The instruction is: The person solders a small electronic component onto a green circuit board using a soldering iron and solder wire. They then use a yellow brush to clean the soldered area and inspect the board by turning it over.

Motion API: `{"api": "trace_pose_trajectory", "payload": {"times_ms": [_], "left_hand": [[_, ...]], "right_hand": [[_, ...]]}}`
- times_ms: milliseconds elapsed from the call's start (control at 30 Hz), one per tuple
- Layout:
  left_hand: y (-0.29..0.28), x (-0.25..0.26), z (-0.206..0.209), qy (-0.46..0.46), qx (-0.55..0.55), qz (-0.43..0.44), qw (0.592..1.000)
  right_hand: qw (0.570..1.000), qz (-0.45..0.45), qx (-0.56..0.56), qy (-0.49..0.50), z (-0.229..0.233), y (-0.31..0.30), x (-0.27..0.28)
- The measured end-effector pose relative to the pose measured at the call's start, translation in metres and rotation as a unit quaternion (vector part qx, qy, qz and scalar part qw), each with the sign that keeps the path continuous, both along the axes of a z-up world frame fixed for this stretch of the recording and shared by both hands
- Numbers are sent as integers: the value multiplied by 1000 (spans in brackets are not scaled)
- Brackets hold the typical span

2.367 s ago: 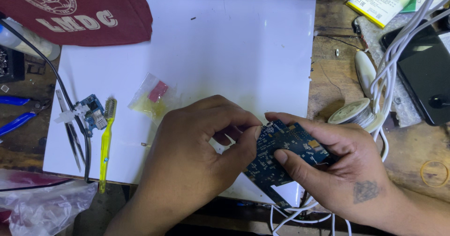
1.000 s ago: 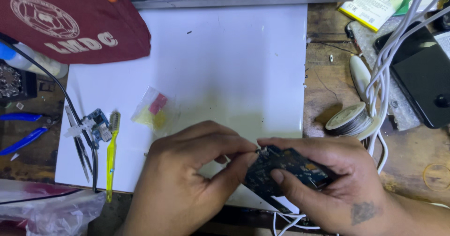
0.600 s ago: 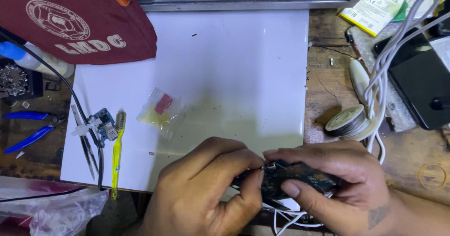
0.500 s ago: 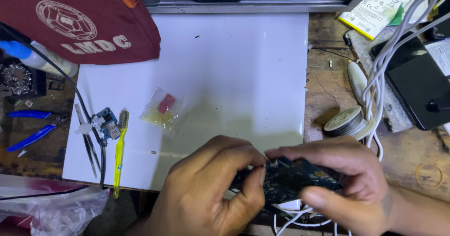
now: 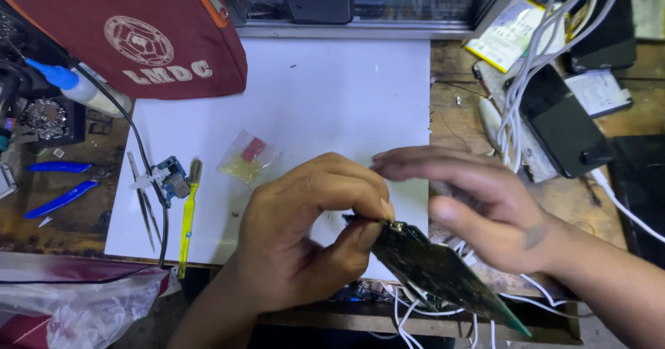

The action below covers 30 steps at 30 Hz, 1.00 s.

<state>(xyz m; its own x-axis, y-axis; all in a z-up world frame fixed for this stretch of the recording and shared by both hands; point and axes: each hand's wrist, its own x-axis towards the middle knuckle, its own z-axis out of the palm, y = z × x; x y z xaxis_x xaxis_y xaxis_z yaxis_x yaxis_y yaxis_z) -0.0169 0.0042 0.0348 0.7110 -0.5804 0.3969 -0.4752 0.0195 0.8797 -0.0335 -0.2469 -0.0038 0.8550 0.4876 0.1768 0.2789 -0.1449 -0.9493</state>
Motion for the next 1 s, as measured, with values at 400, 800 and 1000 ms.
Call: {"api": "trace_pose_trajectory", "payload": {"times_ms": [400, 800, 1000], "left_hand": [[18, 8, -13, -180, -53, 24, 982], [38, 19, -52, 121, 9, -33, 992], [29, 25, -52, 77, 55, -54, 994]], "right_hand": [[945, 40, 163, 279, -43, 12, -1], [970, 36, 90, 221, -35, 13, -2], [981, 1, 40, 191, -36, 8, -6]]}}
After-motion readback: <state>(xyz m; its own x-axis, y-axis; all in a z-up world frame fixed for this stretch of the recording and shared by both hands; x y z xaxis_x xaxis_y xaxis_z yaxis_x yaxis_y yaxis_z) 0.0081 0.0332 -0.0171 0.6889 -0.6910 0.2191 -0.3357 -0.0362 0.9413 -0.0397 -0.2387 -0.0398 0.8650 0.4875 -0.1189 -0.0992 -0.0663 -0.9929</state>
